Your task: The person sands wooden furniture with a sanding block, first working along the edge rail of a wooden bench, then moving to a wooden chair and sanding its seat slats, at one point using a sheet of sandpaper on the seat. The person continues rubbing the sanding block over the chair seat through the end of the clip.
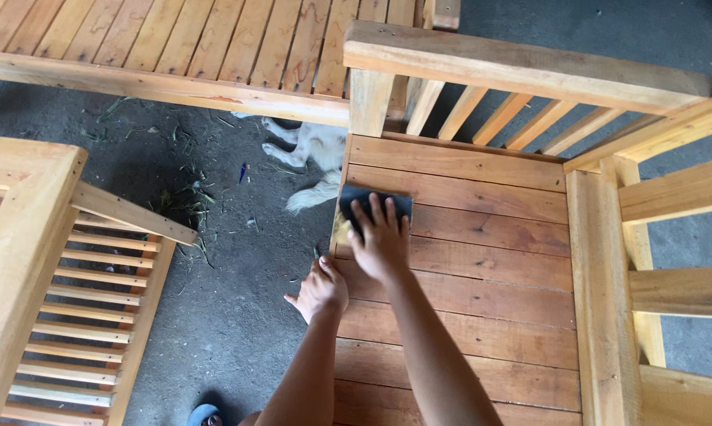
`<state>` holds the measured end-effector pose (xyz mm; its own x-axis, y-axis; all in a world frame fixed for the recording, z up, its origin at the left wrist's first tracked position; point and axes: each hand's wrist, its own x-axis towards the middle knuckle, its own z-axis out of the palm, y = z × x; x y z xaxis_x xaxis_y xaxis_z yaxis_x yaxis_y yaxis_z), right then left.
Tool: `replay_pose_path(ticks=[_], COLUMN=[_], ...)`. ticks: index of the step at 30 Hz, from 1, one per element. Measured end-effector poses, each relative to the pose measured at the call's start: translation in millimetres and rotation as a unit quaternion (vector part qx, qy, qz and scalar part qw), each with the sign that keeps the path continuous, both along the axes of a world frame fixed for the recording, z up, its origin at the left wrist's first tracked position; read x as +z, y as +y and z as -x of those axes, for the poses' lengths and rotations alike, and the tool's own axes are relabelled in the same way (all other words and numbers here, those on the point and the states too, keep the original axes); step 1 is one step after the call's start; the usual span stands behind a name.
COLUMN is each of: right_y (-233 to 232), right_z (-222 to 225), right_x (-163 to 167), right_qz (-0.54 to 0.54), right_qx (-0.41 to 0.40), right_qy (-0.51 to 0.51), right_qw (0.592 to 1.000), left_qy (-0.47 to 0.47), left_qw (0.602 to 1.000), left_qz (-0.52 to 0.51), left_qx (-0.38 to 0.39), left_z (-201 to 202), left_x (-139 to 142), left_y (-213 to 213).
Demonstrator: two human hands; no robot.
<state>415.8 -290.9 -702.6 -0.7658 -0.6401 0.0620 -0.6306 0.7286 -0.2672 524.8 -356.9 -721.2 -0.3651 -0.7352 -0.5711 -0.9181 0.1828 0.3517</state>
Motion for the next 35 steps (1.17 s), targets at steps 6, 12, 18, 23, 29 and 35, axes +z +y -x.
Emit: replay_pose_path(ticks=[6,12,18,23,29,35], right_y=[17,-13,8,69,39,-18], right_z=[20,22,39,-37,-20,31], right_x=[8,10,8,-15,-16,-8], right_qz=[-0.003,-0.011,-0.031,-0.033,-0.019,0.033], right_qx=[0.043,-0.069,-0.005,0.075,0.038,0.023], right_qy=[-0.012,0.011,0.021,0.033,0.041,0.064], right_qw=[0.999,0.998,0.999,0.996,0.998,0.997], left_qy=[0.011,-0.01,0.019,0.006,0.006,0.004], left_qw=[1.0,1.0,1.0,1.0,1.0,1.0], left_qz=[0.004,-0.014,-0.005,-0.007,-0.007,-0.025], left_qx=[0.003,-0.002,0.007,0.004,0.001,0.005], left_z=[-1,0,-2,-2,-2,-2], left_x=[8,7,0,-4,-5,3], left_y=[-1,0,0,0,1,-1])
